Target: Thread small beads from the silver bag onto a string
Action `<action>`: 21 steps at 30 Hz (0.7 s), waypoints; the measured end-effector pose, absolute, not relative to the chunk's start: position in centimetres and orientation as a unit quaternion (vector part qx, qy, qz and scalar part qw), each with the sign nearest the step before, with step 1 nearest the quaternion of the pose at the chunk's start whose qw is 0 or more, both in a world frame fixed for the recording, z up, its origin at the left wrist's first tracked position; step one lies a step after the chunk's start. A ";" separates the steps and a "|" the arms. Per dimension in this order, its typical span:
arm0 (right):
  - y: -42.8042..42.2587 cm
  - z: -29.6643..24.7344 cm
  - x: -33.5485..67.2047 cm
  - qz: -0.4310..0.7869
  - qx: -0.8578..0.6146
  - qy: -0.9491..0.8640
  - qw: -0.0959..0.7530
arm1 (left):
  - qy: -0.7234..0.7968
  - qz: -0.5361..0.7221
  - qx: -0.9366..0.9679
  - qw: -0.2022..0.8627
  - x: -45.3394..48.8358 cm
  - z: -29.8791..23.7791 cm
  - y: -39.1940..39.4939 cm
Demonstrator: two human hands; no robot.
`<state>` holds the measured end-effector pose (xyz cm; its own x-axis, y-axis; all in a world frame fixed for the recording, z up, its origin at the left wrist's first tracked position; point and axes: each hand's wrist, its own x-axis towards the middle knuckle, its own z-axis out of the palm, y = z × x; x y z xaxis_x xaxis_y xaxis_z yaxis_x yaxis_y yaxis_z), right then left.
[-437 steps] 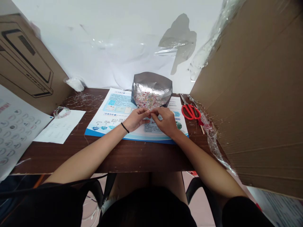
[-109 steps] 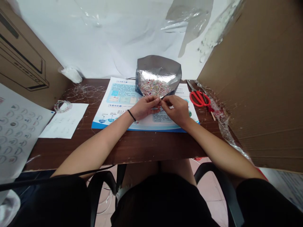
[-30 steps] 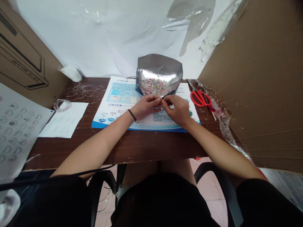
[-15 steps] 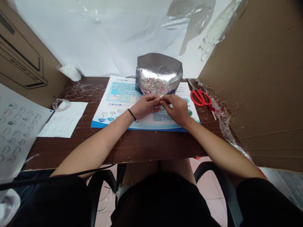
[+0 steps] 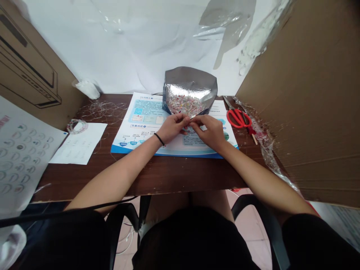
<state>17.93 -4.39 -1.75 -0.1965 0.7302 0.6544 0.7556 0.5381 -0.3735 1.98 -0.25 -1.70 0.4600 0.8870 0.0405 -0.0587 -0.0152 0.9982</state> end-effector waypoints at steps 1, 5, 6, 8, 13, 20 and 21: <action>-4.3 -1.8 17.9 -0.012 -0.483 -0.774 0.409 | 0.360 0.400 0.588 0.604 1.9 -1.5 -0.2; -4.0 -2.2 17.9 -0.006 -0.491 -0.788 0.371 | 0.396 0.480 0.494 0.606 1.5 -0.7 0.4; -3.9 -2.2 17.9 -0.006 -0.493 -0.793 0.359 | 0.398 0.498 0.469 0.611 1.3 -0.5 0.6; -3.9 -2.2 17.9 -0.001 -0.497 -0.799 0.339 | 0.407 0.530 0.429 0.607 1.0 -0.3 1.0; -3.8 -2.1 17.8 0.029 -0.511 -0.801 0.311 | 0.480 0.616 0.360 0.510 0.2 -0.2 2.2; -3.6 -2.3 18.0 0.029 -0.511 -0.804 0.302 | 0.529 0.669 0.331 0.403 -1.2 -0.1 3.9; -3.5 -2.4 18.1 0.027 -0.511 -0.805 0.300 | 0.530 0.679 0.330 0.386 -1.5 0.0 4.1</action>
